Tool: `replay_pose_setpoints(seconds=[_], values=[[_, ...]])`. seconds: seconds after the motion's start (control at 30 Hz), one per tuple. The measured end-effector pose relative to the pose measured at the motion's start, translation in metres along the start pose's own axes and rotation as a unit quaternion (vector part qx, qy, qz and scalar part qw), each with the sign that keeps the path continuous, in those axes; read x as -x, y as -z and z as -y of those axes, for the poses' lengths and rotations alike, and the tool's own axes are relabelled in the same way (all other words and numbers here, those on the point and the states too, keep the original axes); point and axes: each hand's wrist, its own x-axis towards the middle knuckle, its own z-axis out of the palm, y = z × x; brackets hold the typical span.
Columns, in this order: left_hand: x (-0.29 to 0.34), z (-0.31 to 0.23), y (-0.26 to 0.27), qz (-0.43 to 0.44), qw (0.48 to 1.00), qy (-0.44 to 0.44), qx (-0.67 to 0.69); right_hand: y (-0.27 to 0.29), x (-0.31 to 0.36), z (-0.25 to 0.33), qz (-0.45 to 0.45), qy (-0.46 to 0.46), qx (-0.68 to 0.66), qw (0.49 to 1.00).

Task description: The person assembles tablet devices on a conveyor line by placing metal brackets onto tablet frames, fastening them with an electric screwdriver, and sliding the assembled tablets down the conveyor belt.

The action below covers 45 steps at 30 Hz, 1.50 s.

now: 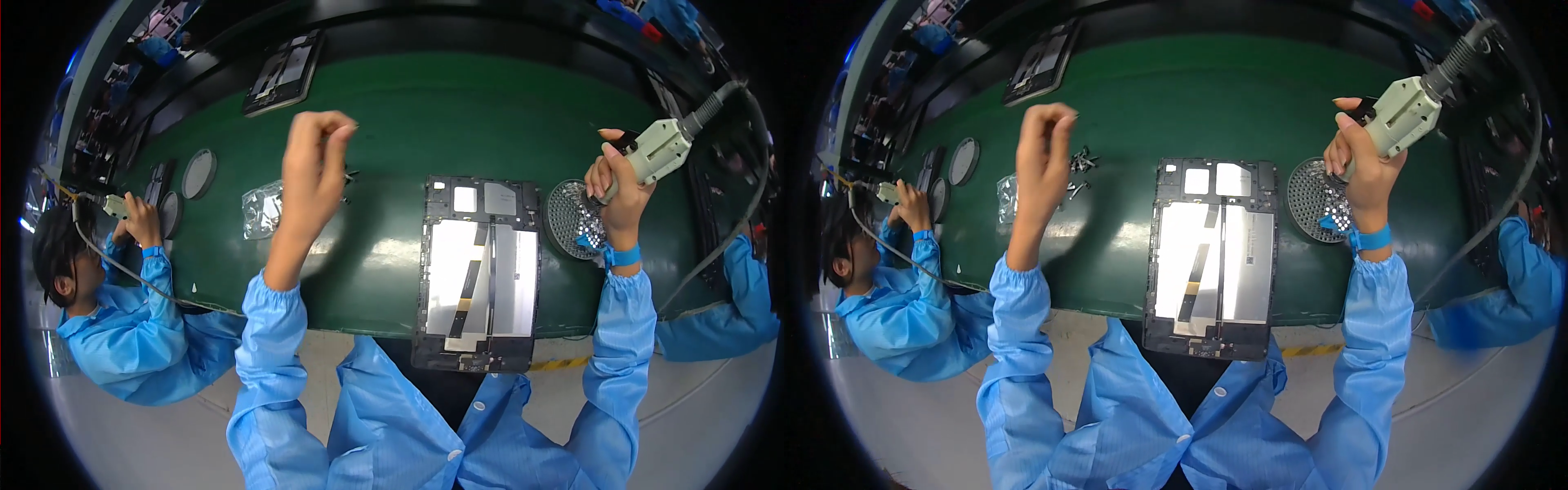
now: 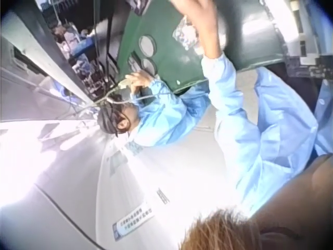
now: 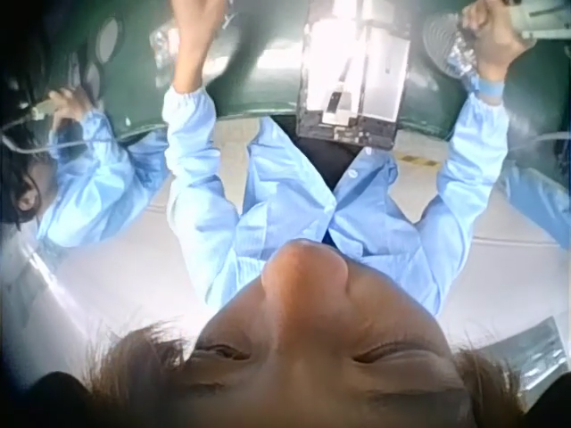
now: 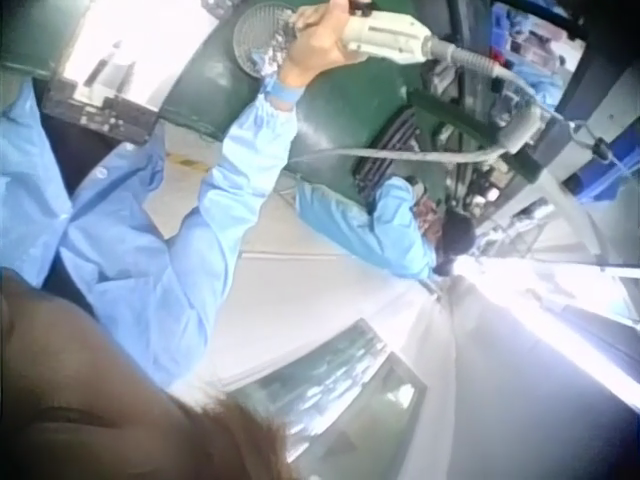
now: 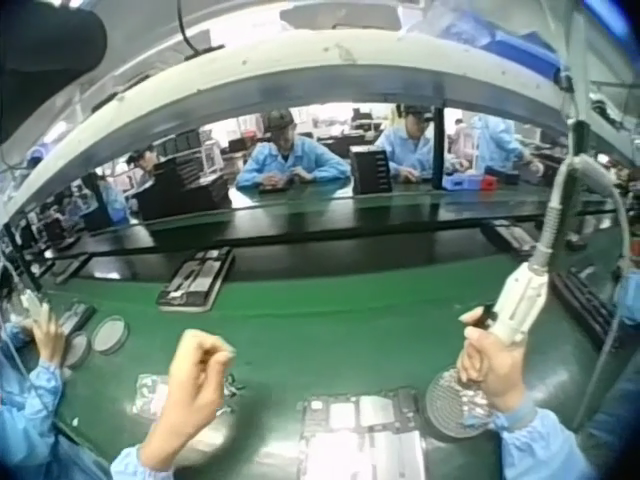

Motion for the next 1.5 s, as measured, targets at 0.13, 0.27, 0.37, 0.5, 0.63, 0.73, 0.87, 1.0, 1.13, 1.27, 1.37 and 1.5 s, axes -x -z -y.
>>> replay_pose_setpoints(seconds=[0.13,0.27,0.37,0.5,0.63,0.73,0.87,1.0,1.13,1.27,1.37,1.5], values=[[-0.006,-0.001,-0.045,0.188,0.911,0.179,0.319,-0.005,0.002,0.002,-0.001,-0.003,-0.013,1.000],[0.014,0.001,-0.056,0.216,0.876,0.230,0.364,-0.004,0.003,0.004,-0.006,-0.008,0.001,1.000],[0.017,0.000,-0.052,0.195,0.892,0.256,0.319,-0.002,0.001,0.002,-0.010,0.001,-0.002,1.000],[0.015,0.001,-0.052,0.174,0.917,0.227,0.277,-0.002,0.001,0.002,-0.007,-0.006,0.004,1.000],[0.013,0.012,-0.044,0.232,0.908,0.247,0.247,-0.003,0.001,-0.001,0.001,-0.002,0.003,1.000],[0.012,0.012,-0.042,0.260,0.908,0.225,0.240,-0.005,0.001,0.001,0.001,0.000,0.006,1.000],[0.012,0.004,-0.048,0.292,0.918,0.209,0.169,-0.006,0.001,0.001,0.004,-0.001,0.011,1.000],[0.010,0.005,-0.052,0.300,0.921,0.193,0.155,-0.008,0.001,0.001,0.007,-0.002,0.012,1.000],[0.004,0.002,-0.051,0.303,0.896,0.274,0.177,-0.007,0.002,0.002,0.012,-0.002,0.004,1.000],[0.007,0.008,-0.054,0.295,0.885,0.291,0.211,-0.007,0.004,0.001,0.011,0.002,0.000,1.000],[0.006,0.007,-0.052,0.303,0.889,0.280,0.199,-0.007,0.004,0.001,0.016,-0.003,-0.008,1.000],[0.004,0.010,-0.049,0.325,0.898,0.237,0.177,-0.010,0.006,0.003,0.023,-0.004,-0.008,1.000]])
